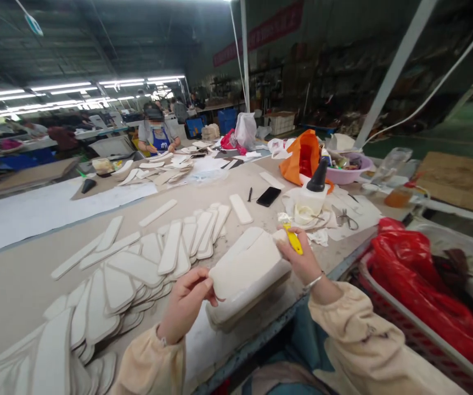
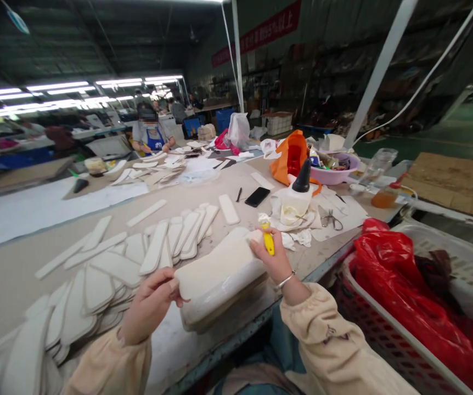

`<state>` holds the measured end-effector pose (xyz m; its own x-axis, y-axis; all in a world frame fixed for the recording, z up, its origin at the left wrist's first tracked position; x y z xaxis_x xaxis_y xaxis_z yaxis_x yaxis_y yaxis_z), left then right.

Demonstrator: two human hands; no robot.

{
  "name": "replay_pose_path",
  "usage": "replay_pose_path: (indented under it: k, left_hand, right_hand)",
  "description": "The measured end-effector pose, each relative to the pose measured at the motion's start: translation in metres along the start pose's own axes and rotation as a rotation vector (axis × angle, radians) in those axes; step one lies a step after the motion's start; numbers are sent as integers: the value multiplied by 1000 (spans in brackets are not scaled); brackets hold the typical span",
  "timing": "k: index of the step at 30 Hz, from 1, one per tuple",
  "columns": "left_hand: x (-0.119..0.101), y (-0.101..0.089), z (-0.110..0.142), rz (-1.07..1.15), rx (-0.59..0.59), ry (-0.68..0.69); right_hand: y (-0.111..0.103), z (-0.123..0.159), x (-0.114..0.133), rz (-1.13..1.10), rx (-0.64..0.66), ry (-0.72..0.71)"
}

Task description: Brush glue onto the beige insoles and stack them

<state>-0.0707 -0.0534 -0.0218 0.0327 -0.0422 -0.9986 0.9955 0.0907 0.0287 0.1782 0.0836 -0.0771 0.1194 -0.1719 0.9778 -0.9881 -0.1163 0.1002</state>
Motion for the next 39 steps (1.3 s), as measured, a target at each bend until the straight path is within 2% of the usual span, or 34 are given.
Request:
replay_pose_path:
  k: [2,5,10,14,18,28,31,36,39]
  left_hand:
    - [4,0,4,-35,-50,-37]
    - [5,-1,8,-201,-123,-92]
    - [15,-3,11,-385,-182,-157]
    - [31,-2,16,-497,-185,-191]
    - [43,-3,21,-613,-192,-198]
    - [46,-12,34,-795,-249,-178]
    - [47,-16,42,-837,-285,-75]
    - [57,-10,54,-960,-212,323]
    - [62,-5,58,-1044,-176,475]
  right_hand:
    - [-3,0,-2,4,-4,18]
    - [-11,0,-2,74,-52,-13]
    - [-12,3,-2,379,-55,-137]
    - [-8,11,-4,479,0,-187]
    - [-8,14,-6,662,-8,-240]
    - [-11,12,-20,766,26,-241]
    - [-10,12,-19,781,41,-256]
    - [-8,11,-17,797,51,-266]
    - [-9,11,-19,792,53,-267]
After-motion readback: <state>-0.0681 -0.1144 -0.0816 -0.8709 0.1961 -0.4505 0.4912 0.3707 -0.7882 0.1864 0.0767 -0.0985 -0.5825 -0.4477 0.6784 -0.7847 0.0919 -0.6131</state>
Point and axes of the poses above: each hand's wrist, its own z-axis away from the middle knuckle, its own y-axis out of the palm, x = y × z, the point moved 1 cm from there along -z, towards the middle knuckle, and after that the axes turned 1 degree about -z, right-handed, at the moved point
